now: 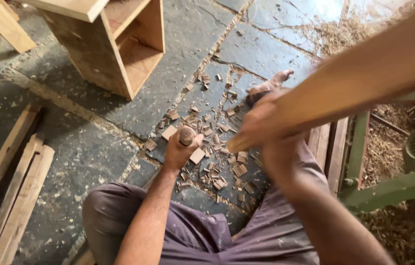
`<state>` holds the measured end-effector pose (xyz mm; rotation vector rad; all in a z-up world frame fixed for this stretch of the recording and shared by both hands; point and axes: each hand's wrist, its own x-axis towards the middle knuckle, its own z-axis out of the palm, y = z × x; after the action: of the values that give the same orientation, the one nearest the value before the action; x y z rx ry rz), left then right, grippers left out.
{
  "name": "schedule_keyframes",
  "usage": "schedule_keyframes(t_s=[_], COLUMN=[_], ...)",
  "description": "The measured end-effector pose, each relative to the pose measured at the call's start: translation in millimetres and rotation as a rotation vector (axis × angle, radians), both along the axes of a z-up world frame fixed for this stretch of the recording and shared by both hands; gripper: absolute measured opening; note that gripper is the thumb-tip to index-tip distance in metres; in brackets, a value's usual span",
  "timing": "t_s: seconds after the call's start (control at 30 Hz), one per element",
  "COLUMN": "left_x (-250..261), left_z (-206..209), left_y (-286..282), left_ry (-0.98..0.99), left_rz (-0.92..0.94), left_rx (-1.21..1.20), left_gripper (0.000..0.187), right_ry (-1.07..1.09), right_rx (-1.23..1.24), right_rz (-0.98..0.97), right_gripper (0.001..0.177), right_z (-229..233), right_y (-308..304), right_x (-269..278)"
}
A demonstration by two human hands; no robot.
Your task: The person sits on the floor and uses a chisel and a wooden mallet to carve a small rectangular piece of wood. They repeatedly strike the chisel to remove wood chips, occasionally adjusting the wood's position.
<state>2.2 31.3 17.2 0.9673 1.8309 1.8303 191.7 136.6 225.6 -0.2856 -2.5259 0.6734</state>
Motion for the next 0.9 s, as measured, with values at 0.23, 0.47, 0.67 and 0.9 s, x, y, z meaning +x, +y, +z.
schedule_keyframes(t_s=[0.23, 0.47, 0.67, 0.9], left_x=[1.9, 3.4, 1.6, 9.2], left_z=[-12.7, 5.7, 10.6, -1.2], left_y=[-0.2, -7.7, -3.8, -1.4], left_ry=[-0.18, -0.065, -0.03, 0.004], left_rz=[-0.055, 0.02, 0.0, -0.064], left_rx=[0.146, 0.144, 0.081, 0.073], left_gripper=[0.015, 0.017, 0.016, 0.019], right_ry=[-0.442, -0.237, 0.096, 0.596], right_rx=[0.157, -0.394, -0.529, -0.774], right_rz=[-0.197, -0.374, -0.269, 0.21], right_gripper=[0.092, 0.094, 0.04, 0.065], right_z=[-45.9, -37.2, -10.5, 79.8], right_y=[-5.1, -3.4, 4.8, -19.8], right_x=[27.7, 56.8, 79.2, 58.4])
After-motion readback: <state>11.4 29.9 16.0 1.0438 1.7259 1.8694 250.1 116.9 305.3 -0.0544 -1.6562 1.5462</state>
